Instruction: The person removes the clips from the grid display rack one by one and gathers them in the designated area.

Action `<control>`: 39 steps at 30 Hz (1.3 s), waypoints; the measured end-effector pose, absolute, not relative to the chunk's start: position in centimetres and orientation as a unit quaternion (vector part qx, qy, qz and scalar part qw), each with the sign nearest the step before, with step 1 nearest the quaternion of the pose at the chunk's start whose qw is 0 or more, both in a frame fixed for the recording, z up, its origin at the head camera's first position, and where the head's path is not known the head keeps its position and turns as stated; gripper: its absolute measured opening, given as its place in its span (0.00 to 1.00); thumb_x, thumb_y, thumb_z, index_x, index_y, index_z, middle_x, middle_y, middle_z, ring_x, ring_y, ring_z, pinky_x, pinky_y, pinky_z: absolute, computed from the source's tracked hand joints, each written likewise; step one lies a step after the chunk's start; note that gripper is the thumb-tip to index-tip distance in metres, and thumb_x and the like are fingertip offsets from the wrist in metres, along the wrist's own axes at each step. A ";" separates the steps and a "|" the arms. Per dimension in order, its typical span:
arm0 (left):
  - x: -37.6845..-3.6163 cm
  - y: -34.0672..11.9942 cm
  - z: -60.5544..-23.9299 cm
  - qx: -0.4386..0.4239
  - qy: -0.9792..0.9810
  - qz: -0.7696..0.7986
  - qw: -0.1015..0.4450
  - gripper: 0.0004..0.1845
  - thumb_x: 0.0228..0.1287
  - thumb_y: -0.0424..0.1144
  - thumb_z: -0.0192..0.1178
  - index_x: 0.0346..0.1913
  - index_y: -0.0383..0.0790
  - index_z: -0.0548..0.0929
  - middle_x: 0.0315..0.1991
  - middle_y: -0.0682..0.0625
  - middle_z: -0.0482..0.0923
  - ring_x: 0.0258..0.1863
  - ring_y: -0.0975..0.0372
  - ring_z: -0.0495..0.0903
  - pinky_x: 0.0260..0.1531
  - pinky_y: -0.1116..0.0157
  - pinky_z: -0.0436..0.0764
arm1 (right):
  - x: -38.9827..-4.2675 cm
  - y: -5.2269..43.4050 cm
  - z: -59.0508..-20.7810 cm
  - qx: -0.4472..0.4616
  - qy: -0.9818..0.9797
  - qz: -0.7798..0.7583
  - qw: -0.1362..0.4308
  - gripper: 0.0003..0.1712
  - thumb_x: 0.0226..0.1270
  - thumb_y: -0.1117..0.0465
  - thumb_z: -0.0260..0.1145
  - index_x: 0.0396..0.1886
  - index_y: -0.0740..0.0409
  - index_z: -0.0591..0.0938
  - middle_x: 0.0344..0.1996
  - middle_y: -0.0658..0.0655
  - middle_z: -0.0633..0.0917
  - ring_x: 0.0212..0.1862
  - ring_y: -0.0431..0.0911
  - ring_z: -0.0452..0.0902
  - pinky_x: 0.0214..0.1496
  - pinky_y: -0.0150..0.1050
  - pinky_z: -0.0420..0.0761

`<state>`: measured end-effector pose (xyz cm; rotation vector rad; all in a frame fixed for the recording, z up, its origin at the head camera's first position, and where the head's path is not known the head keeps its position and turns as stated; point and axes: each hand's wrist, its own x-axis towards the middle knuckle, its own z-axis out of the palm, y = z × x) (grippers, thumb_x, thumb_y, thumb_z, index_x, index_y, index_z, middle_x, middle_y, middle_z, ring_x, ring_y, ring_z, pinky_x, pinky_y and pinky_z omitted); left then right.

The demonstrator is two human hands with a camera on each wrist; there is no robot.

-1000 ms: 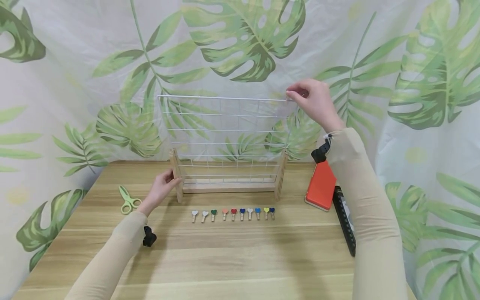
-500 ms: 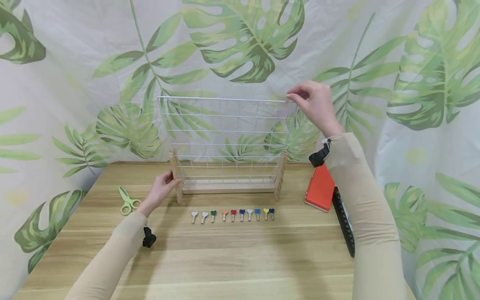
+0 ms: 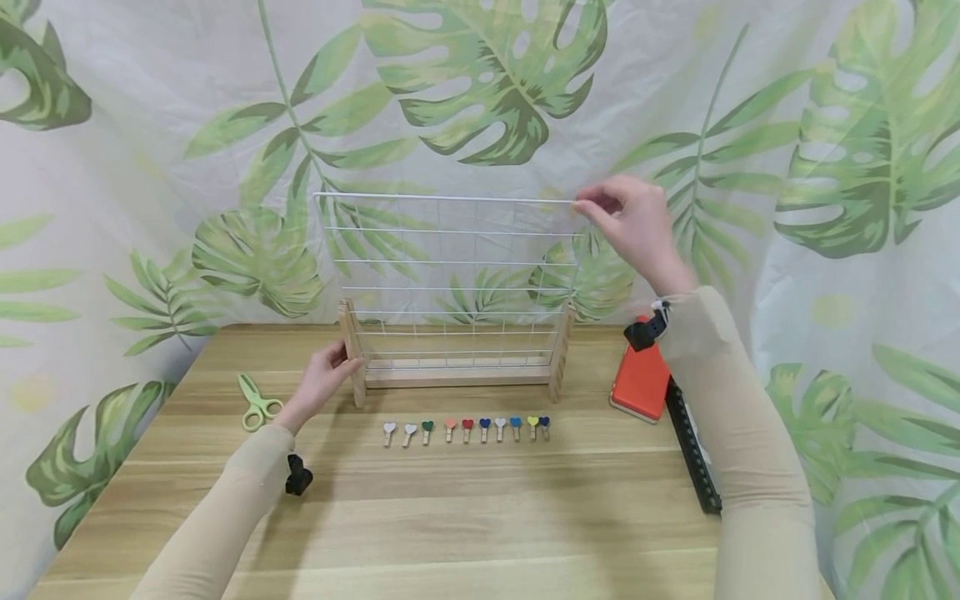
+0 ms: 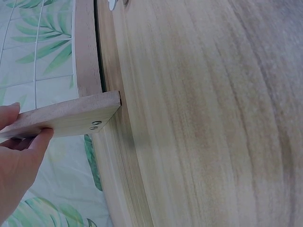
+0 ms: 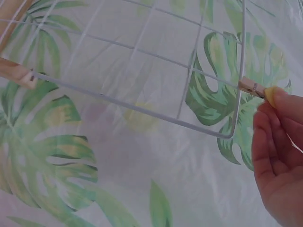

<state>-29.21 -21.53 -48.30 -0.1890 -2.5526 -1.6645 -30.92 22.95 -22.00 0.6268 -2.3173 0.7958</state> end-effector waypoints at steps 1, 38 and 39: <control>-29.4 -21.6 -48.7 -0.061 -0.836 -0.543 0.046 0.25 0.72 0.29 0.56 0.67 0.22 0.68 0.66 0.25 0.69 0.70 0.39 0.67 0.71 0.45 0.68 | -30.6 23.1 -22.5 0.241 -0.876 0.297 0.294 0.10 0.68 0.60 0.68 0.42 0.61 0.89 0.38 0.62 0.90 0.31 0.17 0.71 0.35 0.14 0.71; -29.7 -22.0 -49.2 -0.058 -0.834 -0.548 0.039 0.28 0.72 0.31 0.56 0.70 0.23 0.64 0.69 0.27 0.66 0.72 0.39 0.64 0.70 0.47 0.69 | -27.3 25.9 -50.3 0.156 -0.922 0.334 -0.117 0.13 0.71 0.60 0.64 0.47 0.64 0.88 0.36 0.60 0.90 0.33 0.42 0.81 0.32 0.28 0.76; -29.6 -22.0 -49.2 -0.060 -0.833 -0.549 0.039 0.28 0.72 0.31 0.55 0.70 0.23 0.64 0.69 0.26 0.65 0.72 0.39 0.63 0.70 0.46 0.69 | -27.4 25.9 -50.4 0.155 -0.922 0.334 -0.123 0.13 0.71 0.60 0.64 0.47 0.64 0.88 0.36 0.60 0.90 0.33 0.43 0.82 0.32 0.28 0.76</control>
